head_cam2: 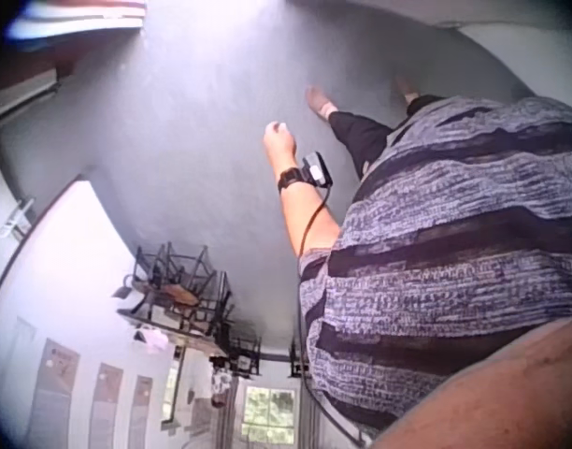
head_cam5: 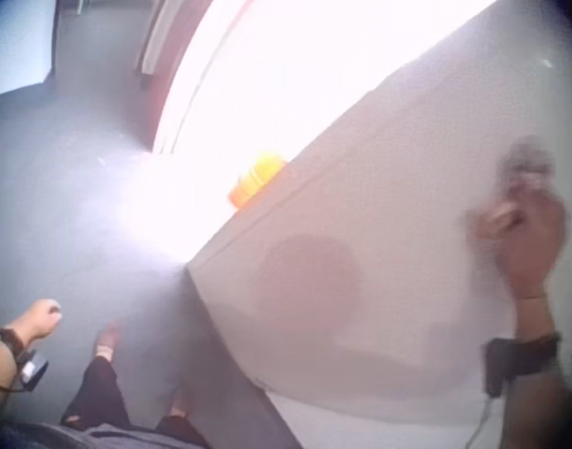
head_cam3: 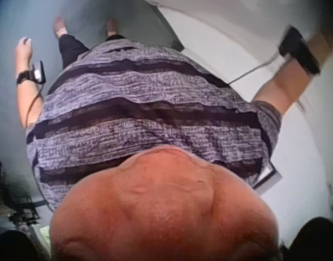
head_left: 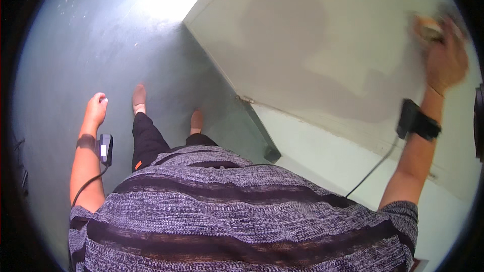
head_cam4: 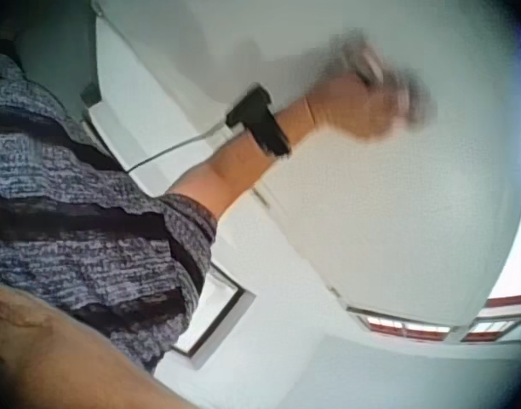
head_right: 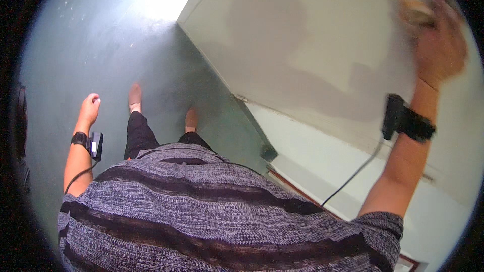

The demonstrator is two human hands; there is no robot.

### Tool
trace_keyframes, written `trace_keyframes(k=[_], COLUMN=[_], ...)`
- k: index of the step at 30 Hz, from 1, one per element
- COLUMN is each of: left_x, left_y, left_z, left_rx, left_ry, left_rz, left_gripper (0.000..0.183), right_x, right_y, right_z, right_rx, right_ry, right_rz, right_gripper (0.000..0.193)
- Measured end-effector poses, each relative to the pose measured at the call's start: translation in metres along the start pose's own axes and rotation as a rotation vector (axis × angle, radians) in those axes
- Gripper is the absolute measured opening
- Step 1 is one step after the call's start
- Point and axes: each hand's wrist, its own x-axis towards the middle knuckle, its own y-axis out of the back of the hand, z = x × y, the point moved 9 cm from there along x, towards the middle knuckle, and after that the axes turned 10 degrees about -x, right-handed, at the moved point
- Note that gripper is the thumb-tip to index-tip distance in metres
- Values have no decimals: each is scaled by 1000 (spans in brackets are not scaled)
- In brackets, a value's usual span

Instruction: The recorder wrings a cloth in a bucket of water and wipes a red door and a white door frame.

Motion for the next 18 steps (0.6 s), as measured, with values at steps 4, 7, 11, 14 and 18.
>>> trace_keyframes(k=[4,7,11,14,18], left_x=[-9,-25,-46,-21,43], left_y=[0,-6,-9,22,81], left_z=[-16,-40,-85,-72,-58], left_rx=[-24,-92,41,103,-1], left_ry=[30,-15,-137,11,-118], left_rz=[-111,-123,-288,-324,-249], left_gripper=[25,23,27,25,27], right_x=[-42,-90,-132,-161,-63], right_y=[-43,-42,-72,-11,34], right_z=[-130,-217,-309,-321,-258], right_rx=[114,311,811,622,443], right_ry=[133,250,240,291,254], right_rz=[-60,-219,-799,-3,-528], right_gripper=[39,43,30,25,29])
